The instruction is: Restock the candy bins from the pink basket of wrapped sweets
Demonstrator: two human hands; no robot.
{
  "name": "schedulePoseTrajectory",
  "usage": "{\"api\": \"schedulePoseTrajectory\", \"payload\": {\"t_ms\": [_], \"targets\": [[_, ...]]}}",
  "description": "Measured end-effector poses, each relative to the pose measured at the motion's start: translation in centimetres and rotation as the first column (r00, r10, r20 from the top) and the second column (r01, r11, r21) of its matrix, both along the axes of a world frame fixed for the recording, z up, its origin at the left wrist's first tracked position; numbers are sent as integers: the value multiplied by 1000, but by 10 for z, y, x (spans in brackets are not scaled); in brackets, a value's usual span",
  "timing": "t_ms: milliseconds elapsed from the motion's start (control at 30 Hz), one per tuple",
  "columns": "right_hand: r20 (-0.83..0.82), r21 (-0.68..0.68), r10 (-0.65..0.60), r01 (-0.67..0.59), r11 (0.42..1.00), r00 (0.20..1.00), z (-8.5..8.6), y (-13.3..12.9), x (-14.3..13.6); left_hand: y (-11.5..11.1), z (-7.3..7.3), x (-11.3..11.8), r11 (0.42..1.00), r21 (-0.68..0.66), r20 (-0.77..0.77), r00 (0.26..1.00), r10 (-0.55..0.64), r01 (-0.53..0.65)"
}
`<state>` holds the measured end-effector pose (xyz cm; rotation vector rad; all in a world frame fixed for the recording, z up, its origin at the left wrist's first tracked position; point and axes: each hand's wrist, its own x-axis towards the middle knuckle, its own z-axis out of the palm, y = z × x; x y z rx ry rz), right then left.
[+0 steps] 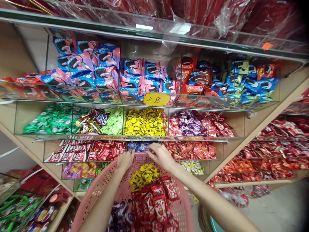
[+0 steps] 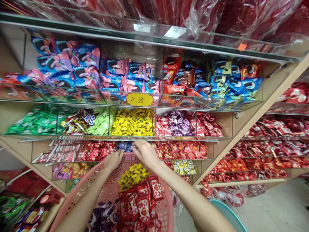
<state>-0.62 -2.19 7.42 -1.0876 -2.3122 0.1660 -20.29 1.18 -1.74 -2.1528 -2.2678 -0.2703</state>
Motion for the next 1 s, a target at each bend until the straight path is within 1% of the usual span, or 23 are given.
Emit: {"api": "schedulePoseTrajectory", "payload": {"t_ms": [67, 133, 233, 300, 400, 467, 567, 667, 767, 867, 933, 1000], "targets": [[-57, 96, 1, 5, 995, 998, 24, 10, 1, 0, 1, 0, 1000, -4, -3, 1000, 0, 0], [-83, 158, -40, 52, 986, 996, 42, 24, 3, -1, 2, 1, 1000, -2, -4, 1000, -5, 5], [-30, 198, -122, 125, 972, 992, 58, 46, 4, -2, 4, 1, 1000, -12, 7, 1000, -1, 1], [64, 206, -114, 98, 974, 991, 63, 57, 3, -2, 5, 1, 1000, -17, 13, 1000, -3, 3], [198, 190, -69, 31, 981, 978, 65, 67, -3, -3, 6, 2, 1000, -19, 16, 1000, -5, 6], [236, 164, -71, 33, 986, 969, 65, 71, -6, -3, 7, 2, 1000, -30, 24, 1000, 1, -1], [216, 149, -93, 61, 987, 972, 63, 76, -7, -3, 7, 2, 999, -37, 29, 1000, 6, -5], [136, 185, -112, 86, 979, 984, 63, 74, -3, -3, 7, 1, 999, -36, 27, 1000, 3, -2], [24, 247, -117, 108, 963, 993, 69, 63, 3, -2, 5, 1, 999, -33, 16, 1000, -1, 2], [-80, 278, -102, 121, 953, 992, 73, 42, 8, -1, 4, 1, 1000, -21, 2, 1000, -11, 11], [-104, 250, -55, 80, 965, 993, 69, 26, 9, -1, 3, 1, 1000, -21, 1, 1000, -10, 10], [-79, 175, 19, -5, 984, 997, 56, 11, 10, -1, 4, 1, 1000, -28, 7, 1000, -5, 6]]}}
